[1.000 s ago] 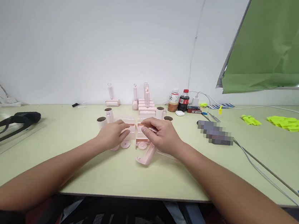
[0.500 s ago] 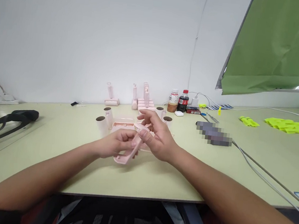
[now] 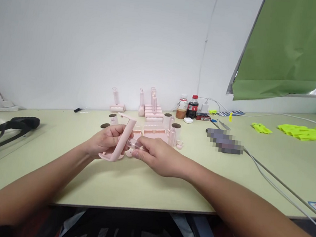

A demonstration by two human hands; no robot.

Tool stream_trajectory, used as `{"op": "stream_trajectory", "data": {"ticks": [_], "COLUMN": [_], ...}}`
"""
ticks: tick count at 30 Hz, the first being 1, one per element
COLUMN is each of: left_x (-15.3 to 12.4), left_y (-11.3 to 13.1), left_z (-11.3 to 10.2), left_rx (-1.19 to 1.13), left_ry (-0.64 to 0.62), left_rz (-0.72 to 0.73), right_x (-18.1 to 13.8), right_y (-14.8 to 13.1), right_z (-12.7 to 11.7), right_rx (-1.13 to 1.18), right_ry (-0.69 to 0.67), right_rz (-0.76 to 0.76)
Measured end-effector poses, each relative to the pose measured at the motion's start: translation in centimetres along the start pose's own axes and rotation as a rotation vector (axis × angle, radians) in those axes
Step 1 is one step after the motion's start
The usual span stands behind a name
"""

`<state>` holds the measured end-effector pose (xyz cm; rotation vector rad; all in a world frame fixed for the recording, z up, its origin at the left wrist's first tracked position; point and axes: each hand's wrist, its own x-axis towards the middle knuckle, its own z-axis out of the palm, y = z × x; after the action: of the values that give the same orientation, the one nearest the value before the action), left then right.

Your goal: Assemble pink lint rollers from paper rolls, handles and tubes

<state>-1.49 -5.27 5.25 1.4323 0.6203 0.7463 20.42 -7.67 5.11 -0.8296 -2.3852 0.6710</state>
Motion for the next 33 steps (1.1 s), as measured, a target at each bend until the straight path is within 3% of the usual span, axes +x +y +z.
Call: {"op": "stream_trajectory", "data": {"ticks": [3,7,10,15,19,23,33], "left_x": [-0.6,-1.8,-1.7,-0.3,0.6,1.1,1.6], "left_y": [0.6,2.4,2.6,0.8,-0.4,-1.3,-2.9], "left_z": [-1.2,-3.2,-3.8,-3.4,-3.2,-3.3,-2.8], "left_rx": [0.043,0.255,0.556,1.203,1.572,1.700,1.790], "left_ry": [0.013,0.072,0.204,0.218,0.216,0.167,0.060], "left_rz": [0.081,0.209,0.145,0.024,0.032,0.009,-0.012], "right_x": [-0.1,-0.1,-0.2,0.2,1.5,2.6,0.9], "right_y": [0.6,1.7,1.1,-0.6,-0.7,-0.3,-1.6], "right_z": [-1.2,-1.5,0.3,4.9,6.8,7.4,7.7], "right_rx": [0.123,0.066,-0.096,-0.348,-0.406,-0.373,-0.409], "right_ry": [-0.098,-0.017,-0.095,-0.290,-0.317,-0.380,-0.450], "right_rz": [0.026,0.053,-0.043,-0.307,-0.223,-0.091,-0.119]}}
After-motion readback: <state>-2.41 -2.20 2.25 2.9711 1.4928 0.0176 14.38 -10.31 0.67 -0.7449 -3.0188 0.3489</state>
